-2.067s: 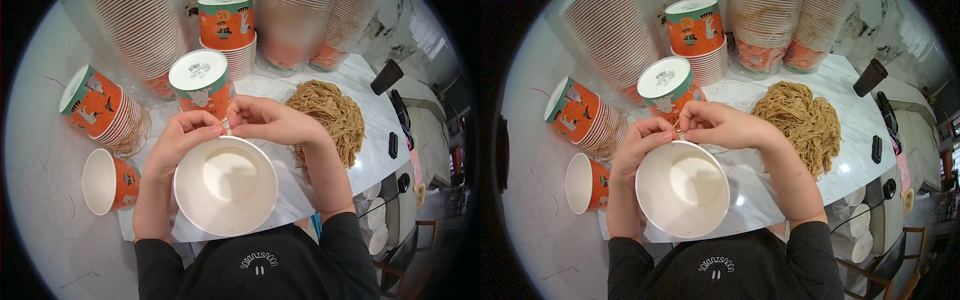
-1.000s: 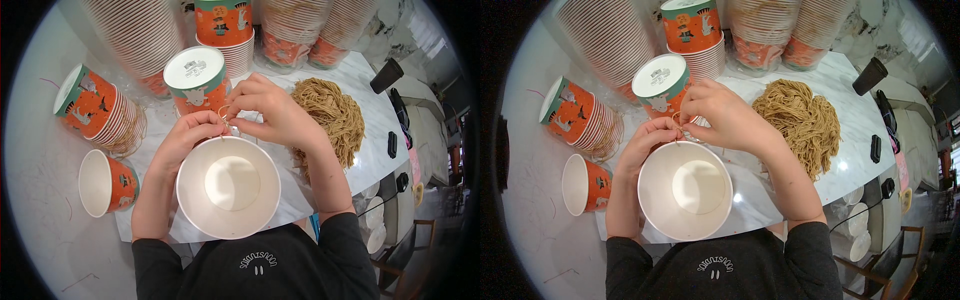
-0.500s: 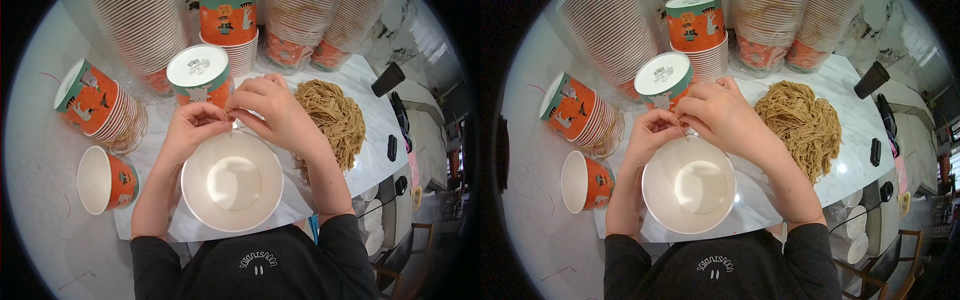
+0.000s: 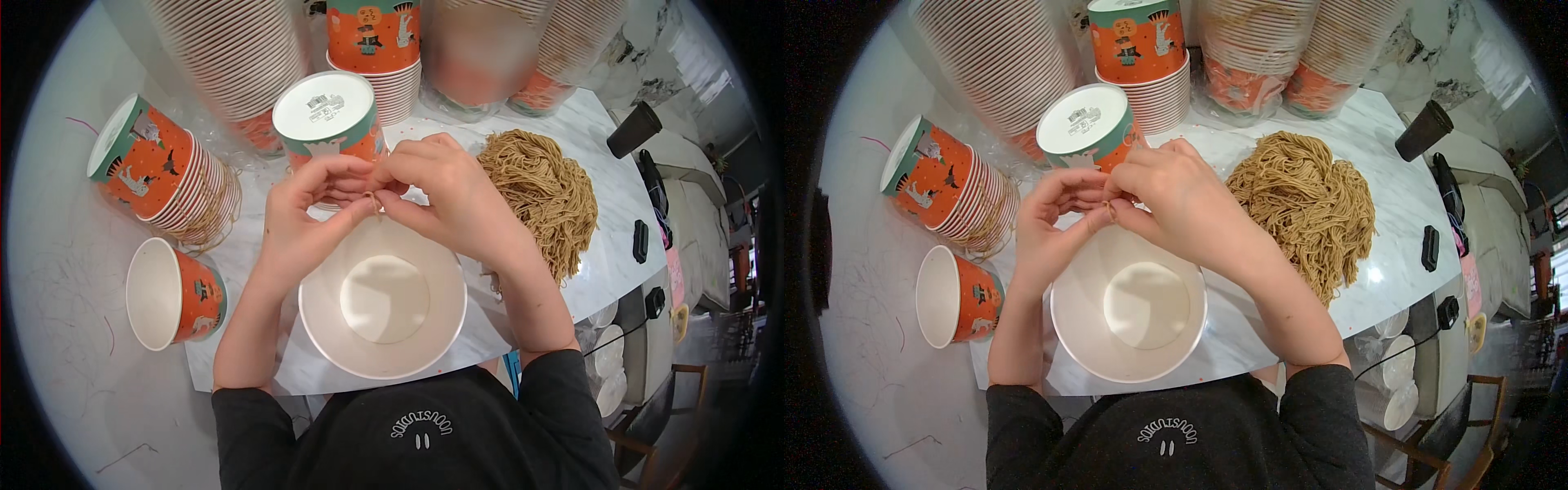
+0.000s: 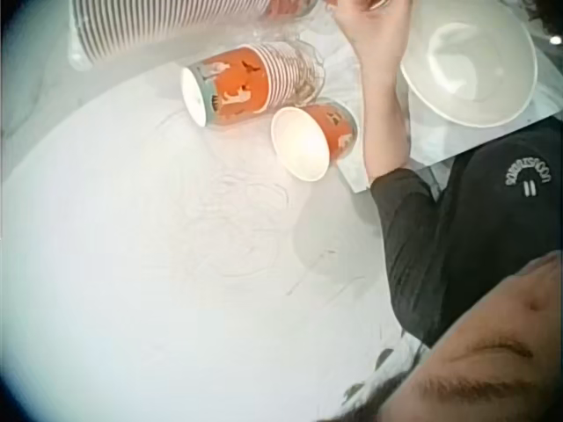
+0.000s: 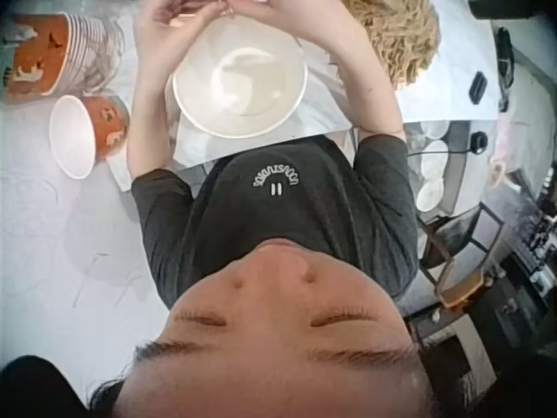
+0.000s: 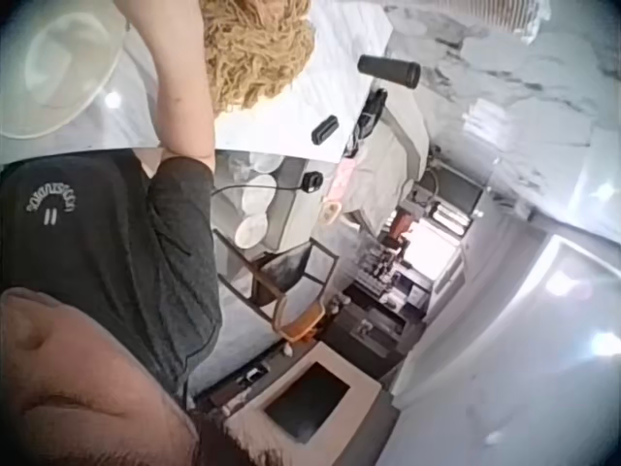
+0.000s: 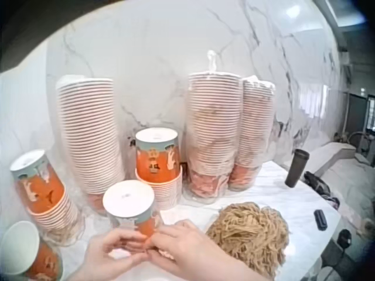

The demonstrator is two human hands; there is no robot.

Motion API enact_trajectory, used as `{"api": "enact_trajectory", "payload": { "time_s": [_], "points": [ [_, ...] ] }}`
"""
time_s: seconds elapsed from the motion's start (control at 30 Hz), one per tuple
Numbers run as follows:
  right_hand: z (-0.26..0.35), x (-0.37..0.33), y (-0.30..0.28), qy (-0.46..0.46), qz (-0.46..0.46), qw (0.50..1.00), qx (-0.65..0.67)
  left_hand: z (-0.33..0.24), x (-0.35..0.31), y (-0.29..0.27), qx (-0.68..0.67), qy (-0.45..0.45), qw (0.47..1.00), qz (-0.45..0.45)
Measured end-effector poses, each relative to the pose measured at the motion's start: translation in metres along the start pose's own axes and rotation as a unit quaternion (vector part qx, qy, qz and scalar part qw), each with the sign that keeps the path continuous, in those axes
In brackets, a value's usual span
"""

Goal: Tying rubber bands together and organizing stacks of paper cups on a table.

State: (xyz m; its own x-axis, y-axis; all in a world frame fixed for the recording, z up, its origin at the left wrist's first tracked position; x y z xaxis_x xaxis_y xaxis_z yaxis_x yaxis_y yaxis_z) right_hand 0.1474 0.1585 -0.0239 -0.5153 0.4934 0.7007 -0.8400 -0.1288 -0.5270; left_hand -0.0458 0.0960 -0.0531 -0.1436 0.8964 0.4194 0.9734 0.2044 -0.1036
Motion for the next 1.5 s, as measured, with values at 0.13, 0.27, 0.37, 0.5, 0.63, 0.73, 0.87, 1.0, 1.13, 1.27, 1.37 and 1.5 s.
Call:
{"api": "enact_trajectory", "payload": {
  "time_s": [0.13,0.27,0.37,0.5,0.63,0.73,0.87,1.0,1.13,1.27,1.37,1.5],
  "points": [
    [-0.002,-0.002,-0.001,-0.003,-0.005,1.000,-0.015,-0.011,-0.005,0.002,0.139,0.079,0.987,-0.026],
    [-0.002,-0.001,-0.003,0.000,0.011,1.000,-0.014,-0.007,-0.001,-0.002,0.208,0.193,0.958,-0.034],
    [-0.002,0.000,-0.003,0.019,0.024,0.999,0.013,-0.005,0.002,-0.006,0.250,0.338,0.907,-0.015],
    [-0.004,0.002,0.000,0.065,0.037,0.989,0.127,-0.009,0.001,-0.011,0.244,0.381,0.892,-0.011],
    [-0.009,-0.001,0.008,0.070,0.044,0.980,0.179,-0.011,-0.001,-0.009,0.181,0.292,0.939,-0.018],
    [-0.009,-0.003,0.012,0.139,0.069,0.957,0.246,-0.005,0.004,-0.011,0.113,0.209,0.971,0.013],
    [-0.008,-0.005,0.016,0.211,0.101,0.939,0.251,0.007,0.004,-0.015,0.035,0.093,0.994,0.043],
    [-0.008,-0.006,0.020,0.240,0.091,0.930,0.264,0.006,0.003,-0.013,-0.111,-0.151,0.980,0.071],
    [-0.008,-0.007,0.022,0.250,0.073,0.931,0.256,0.012,0.004,-0.015,-0.204,-0.258,0.943,0.048],
    [0.017,-0.006,0.016,0.258,0.035,0.948,0.185,0.008,-0.003,-0.011,-0.268,-0.330,0.905,0.030],
    [0.036,-0.011,0.015,0.187,-0.039,0.979,0.068,-0.004,-0.006,-0.006,-0.269,-0.345,0.899,0.007],
    [0.058,-0.015,0.011,0.108,-0.084,0.988,-0.077,-0.010,-0.009,-0.003,-0.259,-0.349,0.901,0.012]
  ]
}}
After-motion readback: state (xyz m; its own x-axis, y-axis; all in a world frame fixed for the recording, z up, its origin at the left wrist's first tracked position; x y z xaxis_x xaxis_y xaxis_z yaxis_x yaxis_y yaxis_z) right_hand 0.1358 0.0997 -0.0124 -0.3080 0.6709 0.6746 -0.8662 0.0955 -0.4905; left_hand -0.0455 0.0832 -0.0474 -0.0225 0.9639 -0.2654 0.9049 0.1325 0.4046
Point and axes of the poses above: each hand's wrist, its own x-axis towards the middle knuckle, its own y-axis out of the palm, z = x × y, the point moved 1 cm from there along x, towards the middle knuckle, and after that the axes turned 11 degrees about -z, right-handed, at the moved point
